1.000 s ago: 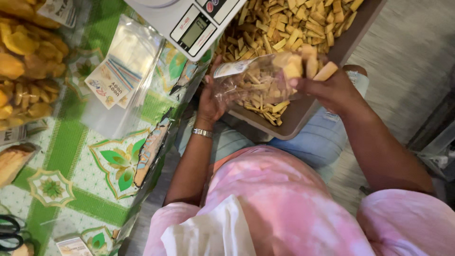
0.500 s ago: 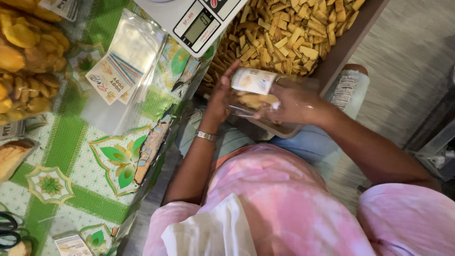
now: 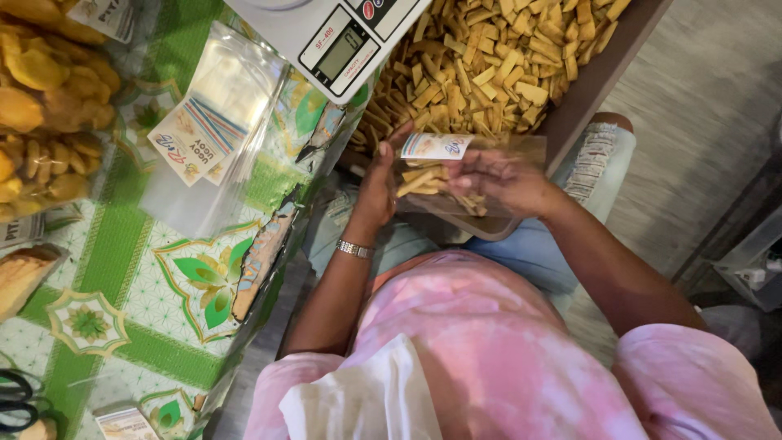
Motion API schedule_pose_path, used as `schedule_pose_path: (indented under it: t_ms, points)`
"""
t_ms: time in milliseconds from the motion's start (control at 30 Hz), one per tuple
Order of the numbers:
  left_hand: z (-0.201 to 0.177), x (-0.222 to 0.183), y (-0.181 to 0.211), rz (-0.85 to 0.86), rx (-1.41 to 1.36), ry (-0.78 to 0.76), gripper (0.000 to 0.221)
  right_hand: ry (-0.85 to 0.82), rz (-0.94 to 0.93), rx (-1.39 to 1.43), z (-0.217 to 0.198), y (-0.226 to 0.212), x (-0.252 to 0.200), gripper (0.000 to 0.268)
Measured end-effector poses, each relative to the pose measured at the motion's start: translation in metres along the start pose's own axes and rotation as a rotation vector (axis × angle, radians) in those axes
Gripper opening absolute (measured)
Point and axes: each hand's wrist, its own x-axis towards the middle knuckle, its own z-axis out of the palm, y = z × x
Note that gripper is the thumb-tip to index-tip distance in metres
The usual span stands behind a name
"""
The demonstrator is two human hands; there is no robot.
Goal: The person scoops rectangular snack pieces from a large bin into a clear plastic bag, places the bag on a digital scale to weigh it, and then sets the filled bag aside. The person repeats this process multiple times, handling the snack pieces and bags by hand.
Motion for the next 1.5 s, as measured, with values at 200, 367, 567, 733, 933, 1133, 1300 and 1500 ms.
schedule_pose_path:
  t_ms: [200, 367, 567, 733, 933, 1133, 1300, 1500]
  points:
    - [0.001, 0.006, -0.012, -0.031, 0.034, -0.004, 0.082, -0.239, -0.029, -0.310, -0.004, 0.006, -0.005, 0.035]
    - [0.001, 0.007, -0.008, -0.048, 0.090, -0.020, 0.085, -0.336, -0.183, -0.249, -0.002, -0.004, -0.005, 0.044]
    - [0.011, 0.001, 0.007, -0.039, 0.089, -0.069, 0.083, -0.023, -0.102, -0.494, -0.003, 0.004, 0.005, 0.032]
    - [0.025, -0.006, 0.015, 0.058, 0.494, -0.080, 0.081, 0.011, -0.196, -0.983, 0.008, 0.013, 0.012, 0.032]
    - [0.014, -0.003, 0.016, 0.017, 0.266, -0.048, 0.085, 0.023, -0.777, -1.024, 0.007, 0.010, 0.013, 0.041]
    - [-0.005, -0.005, 0.017, 0.056, 0.177, 0.024, 0.087, -0.145, 0.231, -0.804, -0.002, -0.002, 0.011, 0.044]
    - [-0.016, -0.021, 0.021, 0.081, 0.150, 0.084, 0.081, -0.164, -0.232, -0.348, -0.039, -0.011, 0.005, 0.032]
    - [-0.042, -0.035, 0.022, 0.086, 0.091, 0.122, 0.078, 0.362, -0.134, 0.182, -0.124, 0.028, 0.051, 0.022]
